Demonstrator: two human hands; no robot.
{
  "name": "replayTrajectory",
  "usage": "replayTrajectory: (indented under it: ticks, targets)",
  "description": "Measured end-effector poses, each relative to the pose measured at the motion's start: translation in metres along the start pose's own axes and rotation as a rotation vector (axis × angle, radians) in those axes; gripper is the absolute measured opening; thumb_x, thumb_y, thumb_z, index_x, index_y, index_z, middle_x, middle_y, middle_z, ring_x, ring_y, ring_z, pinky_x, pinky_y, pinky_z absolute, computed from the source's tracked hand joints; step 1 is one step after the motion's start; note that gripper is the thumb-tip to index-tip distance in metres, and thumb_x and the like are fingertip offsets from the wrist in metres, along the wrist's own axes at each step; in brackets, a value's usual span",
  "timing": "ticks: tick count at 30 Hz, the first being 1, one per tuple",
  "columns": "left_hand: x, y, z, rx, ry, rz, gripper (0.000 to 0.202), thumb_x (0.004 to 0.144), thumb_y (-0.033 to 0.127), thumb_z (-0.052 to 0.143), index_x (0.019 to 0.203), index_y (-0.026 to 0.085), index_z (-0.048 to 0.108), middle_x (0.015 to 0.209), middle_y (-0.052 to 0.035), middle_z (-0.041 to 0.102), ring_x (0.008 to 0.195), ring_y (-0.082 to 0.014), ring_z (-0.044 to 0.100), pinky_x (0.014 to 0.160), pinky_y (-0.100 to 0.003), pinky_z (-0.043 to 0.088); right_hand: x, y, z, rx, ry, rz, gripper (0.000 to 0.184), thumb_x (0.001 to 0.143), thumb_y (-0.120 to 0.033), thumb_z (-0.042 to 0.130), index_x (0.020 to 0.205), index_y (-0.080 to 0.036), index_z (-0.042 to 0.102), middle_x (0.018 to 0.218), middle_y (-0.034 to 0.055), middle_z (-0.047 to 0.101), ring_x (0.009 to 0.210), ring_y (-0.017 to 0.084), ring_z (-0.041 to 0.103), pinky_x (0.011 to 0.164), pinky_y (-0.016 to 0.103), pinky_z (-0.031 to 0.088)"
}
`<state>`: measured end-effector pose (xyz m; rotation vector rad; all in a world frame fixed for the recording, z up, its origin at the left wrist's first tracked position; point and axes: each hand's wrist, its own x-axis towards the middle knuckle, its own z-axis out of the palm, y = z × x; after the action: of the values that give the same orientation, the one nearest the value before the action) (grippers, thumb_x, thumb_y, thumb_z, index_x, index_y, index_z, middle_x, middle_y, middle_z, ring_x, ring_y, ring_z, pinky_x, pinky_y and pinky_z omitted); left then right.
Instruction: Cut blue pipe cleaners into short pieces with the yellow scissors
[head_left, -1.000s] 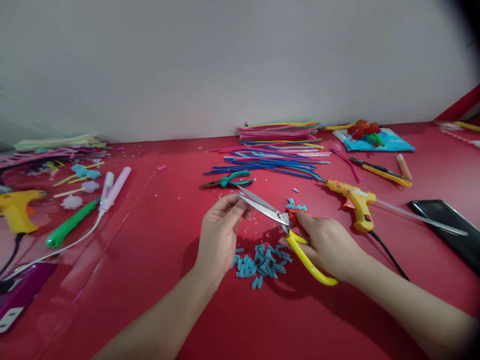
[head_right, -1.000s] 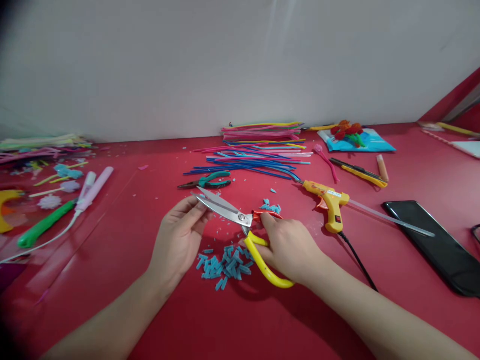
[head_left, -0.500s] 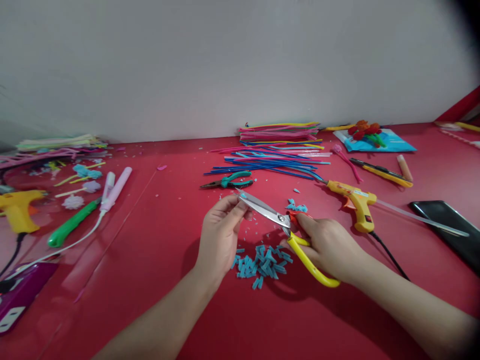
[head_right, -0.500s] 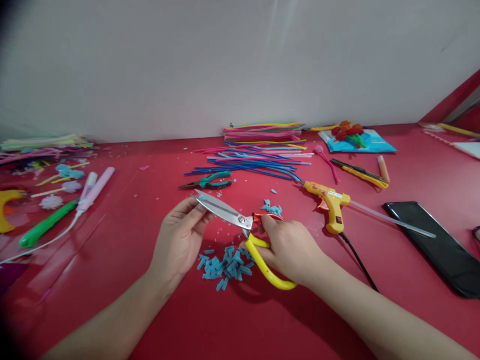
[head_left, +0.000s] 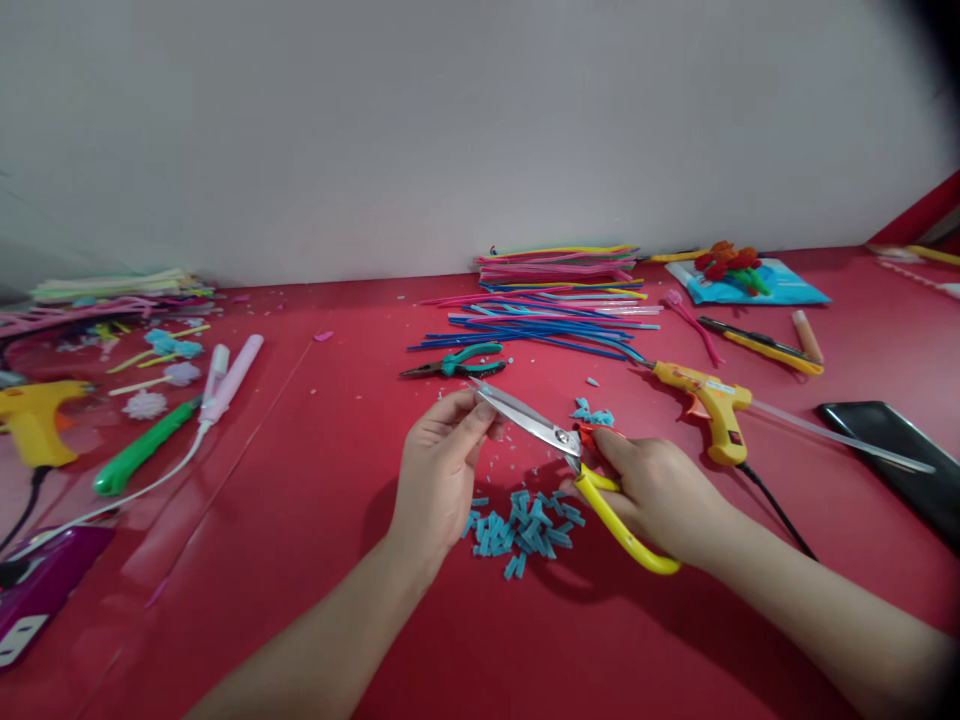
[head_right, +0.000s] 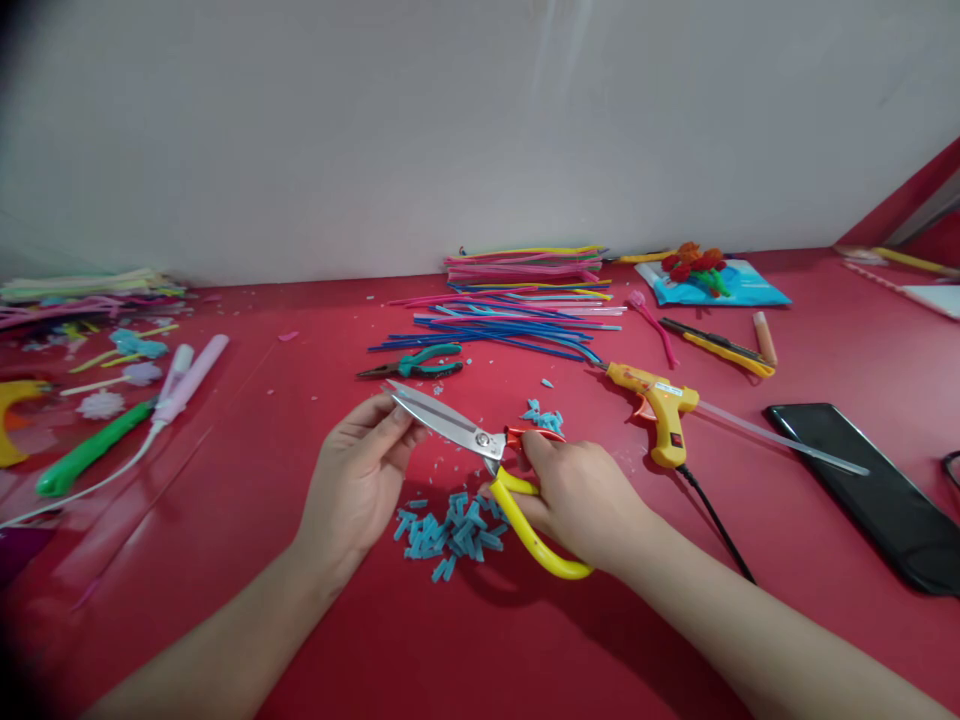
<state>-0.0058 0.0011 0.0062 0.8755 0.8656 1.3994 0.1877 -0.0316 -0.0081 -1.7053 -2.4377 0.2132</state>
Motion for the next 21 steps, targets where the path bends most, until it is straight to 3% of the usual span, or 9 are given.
replayTrajectory:
  ticks: [15, 18, 21]
  targets:
    - [0.001, 0.001, -0.001, -0.030, -0.026, -0.019, 0.008, 0.070, 0.015, 0.057, 0.076, 0.016, 0.063, 0.070, 0.0007, 0.059, 0.064, -0.0063, 0.052, 0.063, -0.018, 0.041, 0.003, 0.003, 0.001, 0.042, 0.036, 0.036, 0.030, 0.074, -0.049, 0.041, 0.066, -0.020, 0.039, 0.047, -0.0023, 0.045, 0.040, 0.010, 0.037, 0.043, 0.023, 0.015]
    - [0.000, -0.001, 0.000, -0.042, -0.069, -0.111, 0.006, 0.070, 0.014, 0.058, 0.074, 0.016, 0.062, 0.068, 0.0012, 0.059, 0.062, -0.0064, 0.053, 0.062, -0.018, 0.041, 0.005, -0.004, -0.001, 0.251, 0.052, 0.104, 0.026, 0.071, -0.044, 0.047, 0.064, -0.020, 0.040, 0.047, -0.0042, 0.041, 0.041, 0.008, 0.033, 0.042, 0.021, 0.018]
    - [-0.005, -0.004, 0.004, 0.020, -0.213, -0.313, 0.005, 0.069, 0.017, 0.059, 0.073, 0.014, 0.061, 0.066, -0.0008, 0.059, 0.061, -0.0082, 0.054, 0.059, -0.019, 0.041, 0.007, -0.013, -0.004, 0.620, 0.055, 0.207, 0.022, 0.072, -0.039, 0.047, 0.066, -0.019, 0.044, 0.049, -0.0054, 0.040, 0.042, 0.006, 0.035, 0.041, 0.019, 0.024]
